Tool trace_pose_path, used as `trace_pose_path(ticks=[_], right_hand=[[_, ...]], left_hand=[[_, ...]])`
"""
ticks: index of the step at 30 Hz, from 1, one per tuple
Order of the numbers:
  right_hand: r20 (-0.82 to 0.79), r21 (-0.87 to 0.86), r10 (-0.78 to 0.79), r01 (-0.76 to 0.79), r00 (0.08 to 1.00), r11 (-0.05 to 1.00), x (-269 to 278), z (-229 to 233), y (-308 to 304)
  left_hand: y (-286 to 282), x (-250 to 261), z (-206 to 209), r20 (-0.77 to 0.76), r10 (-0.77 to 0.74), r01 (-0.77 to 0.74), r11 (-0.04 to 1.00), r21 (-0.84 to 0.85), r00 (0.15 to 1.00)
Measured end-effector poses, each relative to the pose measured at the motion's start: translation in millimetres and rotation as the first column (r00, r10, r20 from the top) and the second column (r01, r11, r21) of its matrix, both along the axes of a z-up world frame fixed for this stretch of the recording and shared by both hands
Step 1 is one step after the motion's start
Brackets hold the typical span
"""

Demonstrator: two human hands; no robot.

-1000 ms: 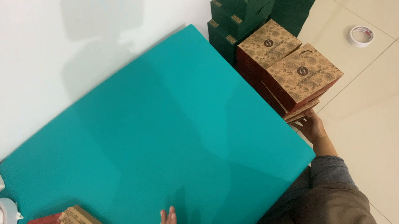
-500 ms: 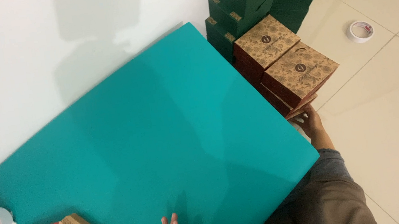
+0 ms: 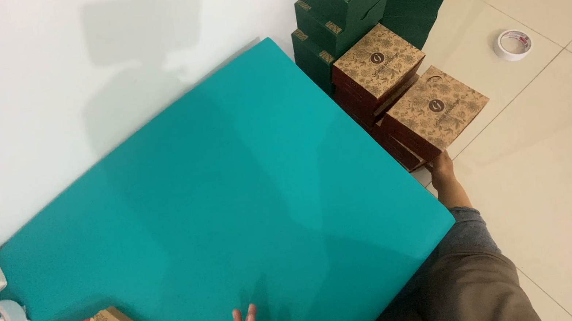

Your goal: The person assembles a flat cardboard box by folding and creasing its panels into shape. They then place a white tissue paper inside the assembled box. The task is performed on a teal table with stacks of finished boxes nearby.

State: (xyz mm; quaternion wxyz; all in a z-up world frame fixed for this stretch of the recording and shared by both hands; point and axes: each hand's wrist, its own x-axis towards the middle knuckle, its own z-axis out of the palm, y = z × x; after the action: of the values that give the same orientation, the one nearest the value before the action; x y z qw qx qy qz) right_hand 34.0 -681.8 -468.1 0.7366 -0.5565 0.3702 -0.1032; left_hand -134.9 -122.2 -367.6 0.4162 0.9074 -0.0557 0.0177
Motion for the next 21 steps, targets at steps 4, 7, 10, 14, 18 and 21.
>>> trace_pose_path(ticks=[4,7,10,14,18,21], right_hand=[[-0.128,0.070,-0.081,0.090,0.988,0.993,7,-1,-2],[-0.030,0.087,-0.109,0.112,0.994,0.990,11,-15,-7],[-0.072,0.124,-0.180,0.188,0.981,0.974,20,-17,-6],[-0.237,0.100,-0.269,0.299,0.933,0.949,27,-17,-13],[0.008,-0.178,-0.444,0.438,0.896,0.881,7,40,12],[0.326,-0.191,-0.284,0.357,0.902,0.914,-12,104,58]], left_hand=[[2,1,-1,0.013,-0.033,0.034,0.999,-0.035,0.999],[0,4,10,0.026,-0.066,0.067,0.998,-0.015,0.997],[3,8,9,0.059,-0.165,0.167,0.985,-0.039,0.985],[-1,9,23,0.081,-0.135,0.139,0.989,-0.049,0.987],[10,6,-8,0.036,-0.068,0.068,0.998,-0.005,0.997],[24,9,-35,-0.171,0.085,-0.093,0.995,-0.035,0.981]])
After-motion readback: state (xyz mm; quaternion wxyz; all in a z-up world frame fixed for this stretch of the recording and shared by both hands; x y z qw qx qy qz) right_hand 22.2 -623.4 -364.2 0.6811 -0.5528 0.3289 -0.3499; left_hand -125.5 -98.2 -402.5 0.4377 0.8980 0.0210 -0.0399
